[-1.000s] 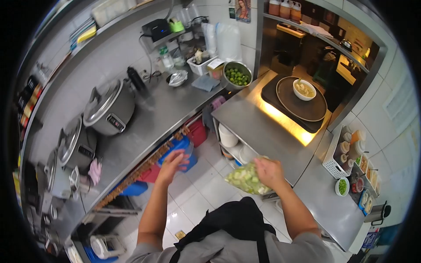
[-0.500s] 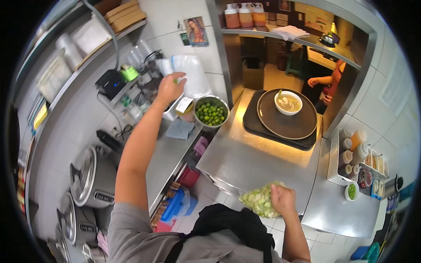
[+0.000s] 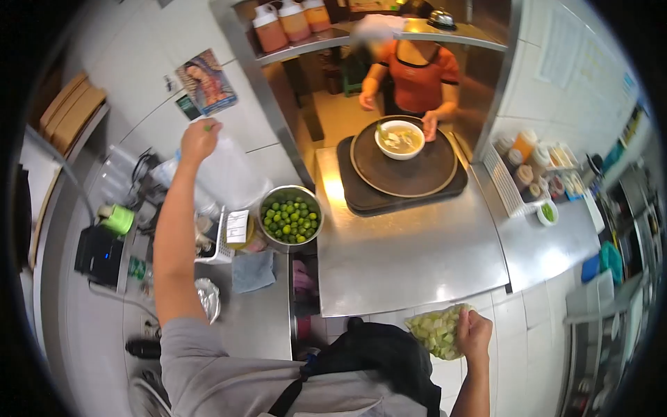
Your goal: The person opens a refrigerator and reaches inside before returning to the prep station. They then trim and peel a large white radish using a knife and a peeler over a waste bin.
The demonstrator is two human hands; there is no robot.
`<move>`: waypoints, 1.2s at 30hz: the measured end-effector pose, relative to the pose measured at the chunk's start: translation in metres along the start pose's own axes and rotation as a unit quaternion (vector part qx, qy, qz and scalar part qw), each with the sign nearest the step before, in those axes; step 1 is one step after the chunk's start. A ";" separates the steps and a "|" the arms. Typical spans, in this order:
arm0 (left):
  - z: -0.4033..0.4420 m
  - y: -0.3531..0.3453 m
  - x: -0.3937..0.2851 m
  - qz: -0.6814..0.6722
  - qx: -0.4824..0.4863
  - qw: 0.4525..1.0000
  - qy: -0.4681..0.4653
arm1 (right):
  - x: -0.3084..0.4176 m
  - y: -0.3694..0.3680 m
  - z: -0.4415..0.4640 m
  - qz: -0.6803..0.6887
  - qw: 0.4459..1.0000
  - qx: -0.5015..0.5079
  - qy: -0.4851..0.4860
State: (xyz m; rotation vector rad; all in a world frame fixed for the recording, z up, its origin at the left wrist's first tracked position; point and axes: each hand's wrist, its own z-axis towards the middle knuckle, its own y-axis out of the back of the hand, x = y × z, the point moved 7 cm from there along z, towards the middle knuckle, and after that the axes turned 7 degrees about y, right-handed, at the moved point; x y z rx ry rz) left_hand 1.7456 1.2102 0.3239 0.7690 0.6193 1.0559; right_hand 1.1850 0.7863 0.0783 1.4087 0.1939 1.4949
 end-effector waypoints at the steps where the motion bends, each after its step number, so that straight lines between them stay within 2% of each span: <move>1: -0.004 0.007 -0.002 -0.025 -0.002 1.000 -0.012 | 0.004 -0.004 -0.008 -0.007 1.000 -0.006 -0.004; 3: 0.003 0.007 -0.001 -0.062 0.000 0.997 -0.040 | 0.019 -0.004 -0.019 -0.036 0.999 -0.009 -0.012; 6: 0.018 0.004 0.005 -0.131 0.062 0.988 -0.060 | 0.038 -0.007 -0.028 -0.052 0.998 0.002 -0.046; 8: 0.039 0.045 0.017 -0.200 0.030 0.979 0.023 | 0.047 -0.007 -0.030 -0.057 0.997 0.003 -0.047; 10: 0.038 0.046 0.021 -0.206 0.032 0.978 -0.007 | 0.055 -0.007 -0.037 -0.074 0.996 -0.015 -0.055; 12: 0.034 0.038 0.006 -0.042 -0.009 0.989 -0.141 | 0.061 -0.006 -0.046 -0.075 0.996 -0.022 -0.046; 13: 0.051 0.049 0.021 -0.120 0.022 0.990 -0.073 | 0.062 -0.003 -0.048 -0.074 0.996 -0.028 -0.040; 14: 0.052 0.049 0.024 -0.120 0.019 0.990 -0.073 | 0.056 -0.005 -0.050 -0.074 0.996 -0.029 -0.038; 16: 0.051 0.069 0.034 -0.283 -0.046 0.957 -0.038 | 0.056 -0.007 -0.060 -0.072 0.995 -0.044 -0.060; 17: 0.051 0.074 0.035 -0.279 -0.043 0.958 -0.041 | 0.057 -0.005 -0.065 -0.066 0.994 -0.036 -0.079; 18: 0.052 0.087 0.037 -0.194 -0.104 0.974 -0.048 | 0.053 -0.005 -0.070 -0.065 0.994 -0.037 -0.075; 20: 0.054 0.112 0.029 -0.021 -0.226 0.972 -0.062 | 0.044 -0.006 -0.080 -0.061 0.997 -0.047 -0.024; 22: 0.029 0.216 0.005 -0.102 -0.366 0.921 -0.082 | 0.052 -0.003 -0.088 -0.050 0.997 -0.050 -0.034; 23: 0.020 0.262 -0.003 -0.073 -0.468 0.876 -0.093 | 0.053 0.006 -0.088 -0.045 0.997 -0.057 -0.037; 24: -0.002 0.308 -0.031 0.124 -0.584 0.796 -0.097 | 0.052 0.014 -0.090 -0.046 0.996 -0.064 -0.030; 26: -0.070 0.376 -0.091 0.053 -0.696 0.680 -0.224 | 0.046 0.026 -0.103 -0.036 0.996 -0.079 -0.022; 27: -0.100 0.394 -0.117 -0.080 -0.659 0.709 -0.238 | 0.042 0.032 -0.110 -0.033 0.995 -0.086 -0.024; 29: -0.163 0.411 -0.172 -0.241 -0.513 0.766 -0.304 | 0.031 0.039 -0.127 -0.059 0.994 -0.094 -0.018; 31: -0.214 0.403 -0.249 -0.379 -0.334 0.744 -0.438 | 0.026 0.052 -0.148 -0.046 0.992 -0.112 -0.024; 32: -0.228 0.394 -0.278 -0.409 -0.258 0.744 -0.462 | 0.023 0.060 -0.159 -0.037 0.992 -0.121 -0.025; 34: -0.259 0.375 -0.335 -0.466 -0.101 0.736 -0.481 | 0.013 0.075 -0.185 -0.025 0.990 -0.131 -0.035; 35: -0.271 0.354 -0.363 -0.528 0.016 0.699 -0.482 | 0.002 0.076 -0.201 -0.009 0.989 -0.139 -0.044; 36: -0.283 0.332 -0.390 -0.595 0.163 0.667 -0.418 | -0.003 0.082 -0.214 -0.006 0.988 -0.143 -0.051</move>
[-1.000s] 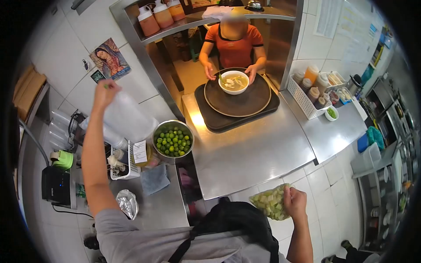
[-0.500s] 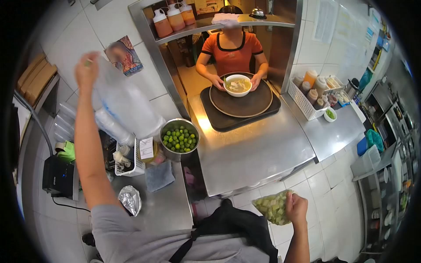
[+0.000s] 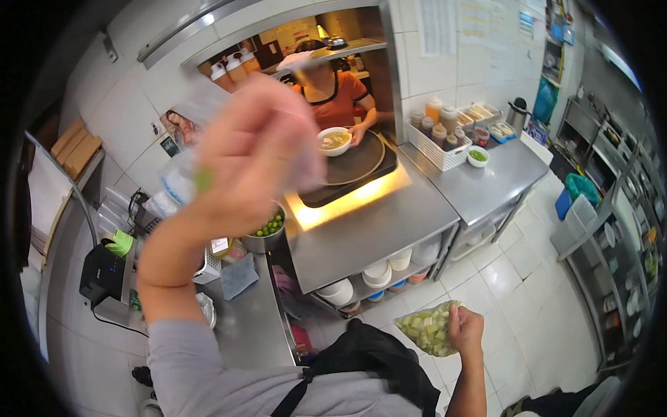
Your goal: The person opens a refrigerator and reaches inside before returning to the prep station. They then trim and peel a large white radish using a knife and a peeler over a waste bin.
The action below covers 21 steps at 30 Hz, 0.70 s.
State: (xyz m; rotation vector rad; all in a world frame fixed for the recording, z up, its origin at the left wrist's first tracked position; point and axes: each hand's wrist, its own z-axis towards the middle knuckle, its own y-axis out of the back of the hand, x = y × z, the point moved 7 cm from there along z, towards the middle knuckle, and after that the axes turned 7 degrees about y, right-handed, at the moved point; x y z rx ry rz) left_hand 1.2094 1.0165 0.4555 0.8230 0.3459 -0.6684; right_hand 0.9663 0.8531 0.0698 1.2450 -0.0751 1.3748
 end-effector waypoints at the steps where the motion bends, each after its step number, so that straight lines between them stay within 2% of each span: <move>1: 0.001 -0.036 0.015 -0.140 0.015 0.984 0.111 | -0.005 0.009 -0.011 0.000 1.000 -0.010 0.007; 2: 0.000 -0.075 0.027 -0.148 0.080 0.978 0.122 | -0.009 0.017 -0.022 0.001 1.000 -0.022 0.012; 3: -0.007 -0.117 0.034 -0.256 0.130 0.934 0.213 | -0.011 0.024 -0.033 0.003 1.000 -0.029 -0.008; 4: -0.009 -0.149 0.035 -0.264 0.151 0.928 0.217 | -0.012 0.033 -0.041 -0.006 1.000 -0.019 -0.020; 6: -0.016 -0.218 0.034 -0.394 0.202 0.864 0.239 | -0.029 0.049 -0.065 -0.020 0.998 -0.027 -0.051; 7: -0.002 -0.209 0.022 -0.414 0.176 0.847 0.283 | -0.026 0.060 -0.073 -0.023 0.997 -0.031 -0.062; 9: 0.045 -0.180 0.046 -0.379 0.066 0.892 0.237 | -0.029 0.077 -0.094 -0.027 0.995 -0.052 -0.082; 10: 0.067 -0.164 0.077 -0.436 0.003 0.857 0.276 | -0.032 0.085 -0.105 -0.034 0.992 -0.061 -0.102; 11: 0.083 -0.155 0.128 -0.499 -0.009 0.808 0.312 | -0.035 0.092 -0.115 -0.036 0.990 -0.068 -0.122; 12: 0.096 -0.143 0.193 -0.512 0.048 0.795 0.322 | -0.036 0.099 -0.123 -0.037 0.987 -0.075 -0.139; 13: 0.089 -0.151 0.223 -0.453 -0.025 0.801 0.391 | -0.062 0.095 -0.132 -0.030 0.984 -0.094 -0.145; 14: 0.075 -0.153 0.253 -0.424 -0.058 0.778 0.461 | -0.054 0.099 -0.136 -0.039 0.983 -0.095 -0.152; 15: 0.057 -0.168 0.310 -0.451 -0.054 0.758 0.468 | -0.052 0.101 -0.137 -0.047 0.982 -0.099 -0.156; 16: 0.034 -0.196 0.343 -0.307 -0.027 0.821 0.480 | -0.051 0.102 -0.136 -0.050 0.977 -0.115 -0.171; 17: 0.010 -0.224 0.374 -0.154 0.001 0.858 0.489 | -0.047 0.100 -0.128 -0.034 0.981 -0.112 -0.152; 18: -0.020 -0.283 0.338 -0.275 -0.031 0.796 0.538 | -0.042 0.097 -0.122 -0.020 0.985 -0.104 -0.135; 19: -0.047 -0.337 0.351 -0.282 -0.033 0.791 0.542 | -0.037 0.092 -0.112 -0.031 0.989 -0.084 -0.116; 21: -0.083 -0.422 0.304 -0.318 0.019 0.745 0.587 | -0.034 0.080 -0.090 -0.048 0.995 -0.027 -0.078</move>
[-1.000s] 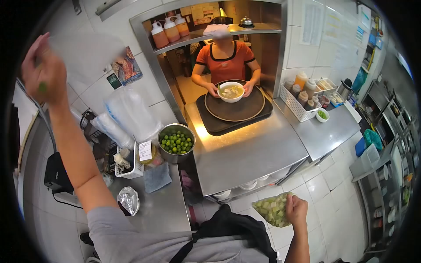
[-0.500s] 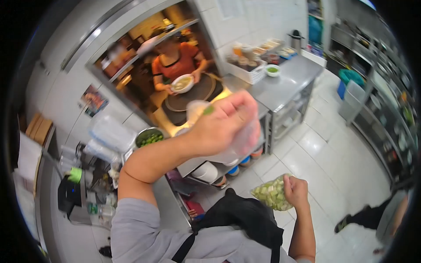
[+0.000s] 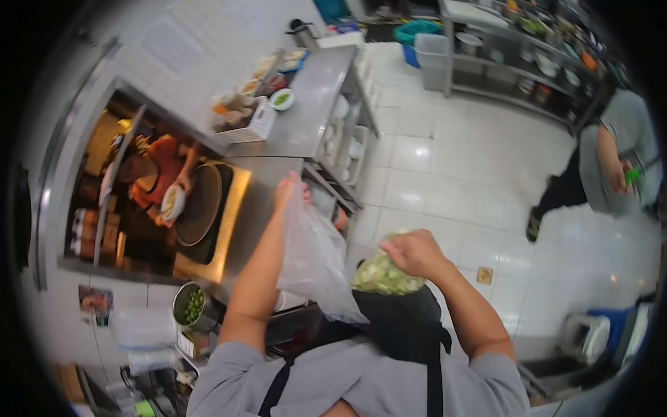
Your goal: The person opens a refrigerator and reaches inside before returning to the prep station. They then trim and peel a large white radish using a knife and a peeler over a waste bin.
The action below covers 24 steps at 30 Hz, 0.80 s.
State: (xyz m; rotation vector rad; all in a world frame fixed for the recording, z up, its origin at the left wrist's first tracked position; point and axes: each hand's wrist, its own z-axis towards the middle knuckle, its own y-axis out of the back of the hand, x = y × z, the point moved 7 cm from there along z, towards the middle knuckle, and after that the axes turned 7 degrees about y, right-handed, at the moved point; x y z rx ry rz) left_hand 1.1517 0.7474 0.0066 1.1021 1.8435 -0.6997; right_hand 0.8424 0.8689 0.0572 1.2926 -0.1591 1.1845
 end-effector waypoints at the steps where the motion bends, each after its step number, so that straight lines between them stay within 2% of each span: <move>1: 0.019 -0.016 0.028 0.010 0.017 1.000 0.020 | 0.006 -0.009 0.006 -0.004 0.999 0.032 0.020; 3: 0.064 -0.032 0.096 0.082 0.034 0.994 0.069 | 0.012 -0.024 0.015 0.021 0.999 0.030 -0.003; 4: 0.039 -0.043 0.082 0.185 0.062 0.981 -0.006 | 0.012 -0.025 0.020 0.040 0.999 0.025 0.011; 6: 0.032 -0.031 0.092 0.155 -0.004 0.988 -0.016 | -0.003 -0.036 0.016 0.004 0.998 0.047 -0.036; 7: 0.026 -0.012 0.085 0.176 -0.057 0.976 -0.118 | -0.009 -0.041 0.017 -0.022 0.995 0.072 -0.061; 9: 0.011 -0.011 0.065 0.124 0.042 0.978 -0.162 | -0.014 -0.035 0.027 -0.039 0.992 0.045 -0.114; 10: -0.019 -0.026 0.046 0.056 0.186 0.977 -0.084 | -0.014 -0.035 0.024 -0.044 0.986 0.030 -0.158; 11: -0.048 -0.050 0.040 0.085 0.335 0.938 0.000 | -0.016 -0.036 0.027 -0.050 0.983 0.017 -0.176; 12: -0.077 -0.072 0.046 0.113 0.476 0.868 0.085 | -0.018 -0.037 0.031 -0.064 0.982 0.000 -0.178; 13: -0.073 -0.083 0.062 0.120 0.496 0.855 0.089 | -0.022 -0.037 0.030 -0.078 0.981 -0.017 -0.179; 15: -0.039 -0.102 0.137 0.306 0.520 0.788 0.126 | -0.028 -0.049 0.029 -0.100 0.972 -0.024 -0.210; 17: 0.008 -0.097 0.226 0.218 0.556 0.724 0.345 | -0.037 -0.035 0.005 -0.145 0.956 -0.049 -0.251; 18: -0.010 -0.094 0.231 0.244 0.516 0.715 0.403 | -0.038 -0.035 -0.010 -0.124 0.949 -0.078 -0.279; 20: -0.015 -0.096 0.231 0.421 0.622 0.642 0.156 | -0.035 -0.034 -0.032 -0.102 0.924 -0.117 -0.351; 22: -0.022 -0.105 0.223 0.500 0.710 0.467 -0.168 | -0.027 -0.029 -0.053 -0.103 0.896 -0.165 -0.399; 23: -0.012 -0.104 0.236 0.483 0.728 0.483 0.045 | -0.025 -0.026 -0.065 -0.102 0.878 -0.191 -0.428; 24: -0.009 -0.103 0.244 0.454 0.707 0.478 0.255 | -0.020 -0.023 -0.079 -0.109 0.867 -0.208 -0.439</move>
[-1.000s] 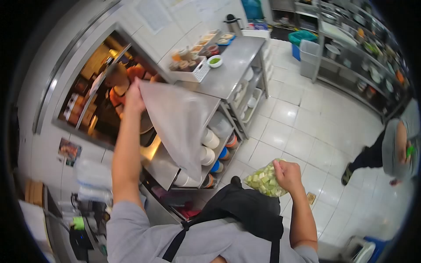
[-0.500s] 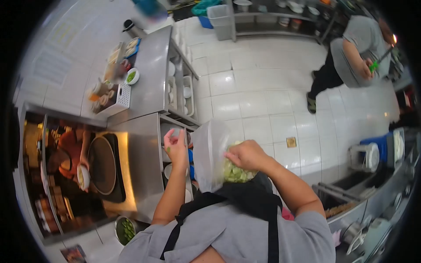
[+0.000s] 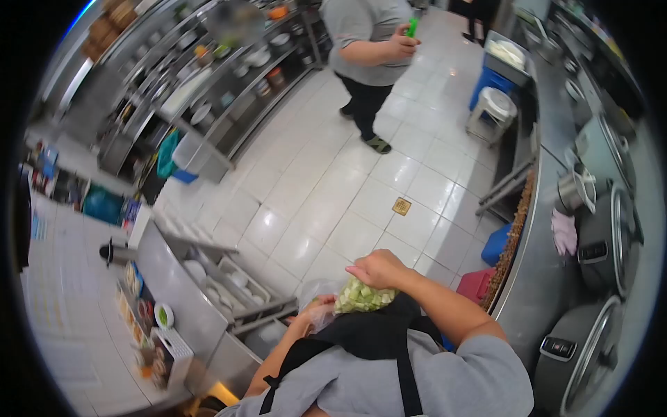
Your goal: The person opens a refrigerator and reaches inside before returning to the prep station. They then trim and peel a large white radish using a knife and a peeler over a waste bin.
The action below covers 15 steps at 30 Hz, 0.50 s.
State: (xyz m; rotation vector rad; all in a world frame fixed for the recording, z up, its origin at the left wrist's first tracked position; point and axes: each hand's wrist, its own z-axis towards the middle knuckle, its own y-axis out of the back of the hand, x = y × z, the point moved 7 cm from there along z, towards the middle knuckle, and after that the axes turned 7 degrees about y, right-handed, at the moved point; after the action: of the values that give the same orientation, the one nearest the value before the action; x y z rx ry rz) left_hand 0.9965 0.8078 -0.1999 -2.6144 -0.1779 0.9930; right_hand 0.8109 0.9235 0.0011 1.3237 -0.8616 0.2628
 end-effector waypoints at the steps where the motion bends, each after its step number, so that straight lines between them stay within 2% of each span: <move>1: -0.001 0.007 -0.008 0.021 0.013 1.000 0.006 | -0.012 0.006 -0.011 0.013 0.999 -0.013 -0.034; 3: -0.004 0.035 -0.040 0.213 -0.106 0.971 -0.021 | -0.036 0.020 -0.023 0.024 0.995 -0.054 -0.085; 5: -0.008 0.063 -0.096 0.442 -0.266 0.853 -0.077 | -0.057 0.033 -0.036 0.118 0.981 -0.133 -0.078; 6: 0.004 0.072 -0.115 0.461 -0.244 0.848 -0.089 | -0.063 0.043 -0.038 0.111 0.977 -0.158 -0.095; 8: 0.028 0.089 -0.174 0.419 -0.340 0.825 -0.171 | -0.084 0.059 -0.028 0.267 0.943 -0.142 -0.136; 9: 0.050 0.078 -0.199 0.429 -0.327 0.823 -0.179 | -0.098 0.075 -0.022 0.263 0.941 -0.159 -0.143; 11: 0.073 0.042 -0.260 0.324 -0.292 0.847 -0.304 | -0.109 0.090 0.000 0.337 0.925 -0.144 -0.101; 13: 0.090 0.005 -0.298 0.286 -0.246 0.868 -0.323 | -0.110 0.107 0.024 0.390 0.906 -0.145 -0.078; 14: 0.109 -0.001 -0.308 0.287 -0.217 0.881 -0.306 | -0.110 0.117 0.037 0.439 0.887 -0.137 -0.046; 15: 0.121 -0.011 -0.324 0.288 -0.190 0.893 -0.290 | -0.113 0.126 0.048 0.433 0.889 -0.140 -0.044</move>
State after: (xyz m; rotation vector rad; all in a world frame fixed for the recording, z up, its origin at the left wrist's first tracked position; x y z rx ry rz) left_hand 0.6741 0.7749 -0.0792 -2.6665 0.3235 2.1306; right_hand 0.6372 0.9465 0.0169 0.6122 -1.4811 0.7451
